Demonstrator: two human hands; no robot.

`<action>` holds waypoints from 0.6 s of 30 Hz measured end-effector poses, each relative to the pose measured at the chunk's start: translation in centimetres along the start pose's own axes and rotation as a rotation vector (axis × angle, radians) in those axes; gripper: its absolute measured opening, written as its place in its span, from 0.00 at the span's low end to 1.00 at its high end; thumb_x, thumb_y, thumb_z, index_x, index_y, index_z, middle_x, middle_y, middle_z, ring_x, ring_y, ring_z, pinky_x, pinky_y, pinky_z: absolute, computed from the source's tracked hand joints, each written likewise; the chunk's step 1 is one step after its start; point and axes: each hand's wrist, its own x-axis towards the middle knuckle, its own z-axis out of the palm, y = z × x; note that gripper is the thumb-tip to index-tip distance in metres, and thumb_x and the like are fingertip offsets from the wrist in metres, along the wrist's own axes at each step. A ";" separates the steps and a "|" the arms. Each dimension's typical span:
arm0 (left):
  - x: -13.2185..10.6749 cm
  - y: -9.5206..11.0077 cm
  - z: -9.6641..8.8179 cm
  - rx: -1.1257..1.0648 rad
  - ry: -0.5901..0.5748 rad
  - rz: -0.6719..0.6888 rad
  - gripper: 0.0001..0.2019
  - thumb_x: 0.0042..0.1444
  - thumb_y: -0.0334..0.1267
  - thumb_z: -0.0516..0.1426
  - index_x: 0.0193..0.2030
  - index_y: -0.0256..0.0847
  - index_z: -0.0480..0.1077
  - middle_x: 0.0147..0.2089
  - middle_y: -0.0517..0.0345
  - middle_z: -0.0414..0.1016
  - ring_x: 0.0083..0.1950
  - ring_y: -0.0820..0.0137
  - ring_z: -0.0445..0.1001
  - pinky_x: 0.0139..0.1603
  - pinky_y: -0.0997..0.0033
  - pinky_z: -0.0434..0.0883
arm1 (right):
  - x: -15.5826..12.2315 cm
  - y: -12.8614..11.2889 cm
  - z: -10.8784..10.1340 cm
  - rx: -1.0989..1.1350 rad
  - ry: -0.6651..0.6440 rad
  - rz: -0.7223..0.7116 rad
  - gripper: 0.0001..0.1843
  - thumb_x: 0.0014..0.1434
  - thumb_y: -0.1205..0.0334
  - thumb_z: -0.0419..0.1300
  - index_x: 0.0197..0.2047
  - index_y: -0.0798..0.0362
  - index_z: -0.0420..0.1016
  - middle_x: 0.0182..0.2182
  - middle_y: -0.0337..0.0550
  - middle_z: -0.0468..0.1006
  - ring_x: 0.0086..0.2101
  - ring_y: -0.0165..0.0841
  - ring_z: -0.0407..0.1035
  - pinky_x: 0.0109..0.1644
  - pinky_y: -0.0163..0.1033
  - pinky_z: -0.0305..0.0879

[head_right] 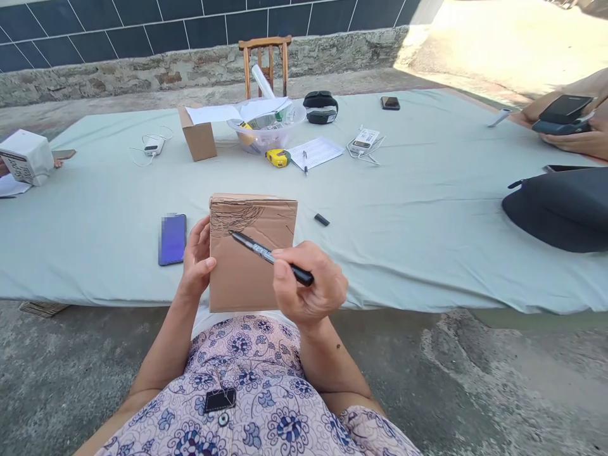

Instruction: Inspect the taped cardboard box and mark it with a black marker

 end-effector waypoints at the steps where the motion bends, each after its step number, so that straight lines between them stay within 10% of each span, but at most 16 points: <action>1: 0.0 0.0 0.0 -0.004 0.000 0.002 0.48 0.47 0.62 0.69 0.72 0.47 0.61 0.74 0.39 0.66 0.75 0.45 0.67 0.72 0.47 0.68 | 0.2 0.2 -0.1 -0.035 0.044 0.015 0.06 0.68 0.58 0.61 0.39 0.45 0.78 0.25 0.36 0.79 0.19 0.30 0.66 0.24 0.40 0.62; 6: -0.1 -0.1 0.1 -0.050 -0.022 0.013 0.47 0.46 0.60 0.70 0.72 0.48 0.62 0.73 0.41 0.67 0.74 0.45 0.67 0.71 0.47 0.69 | 0.8 0.8 0.2 -0.180 0.169 0.015 0.07 0.69 0.57 0.61 0.40 0.47 0.79 0.28 0.37 0.80 0.21 0.30 0.68 0.26 0.39 0.64; 18: -0.2 -0.2 -0.2 -0.100 -0.020 0.023 0.45 0.48 0.57 0.71 0.71 0.53 0.64 0.73 0.48 0.67 0.76 0.45 0.65 0.73 0.46 0.67 | -0.1 0.2 0.2 0.104 -0.024 0.089 0.05 0.68 0.61 0.62 0.41 0.45 0.80 0.27 0.34 0.80 0.20 0.28 0.66 0.24 0.37 0.60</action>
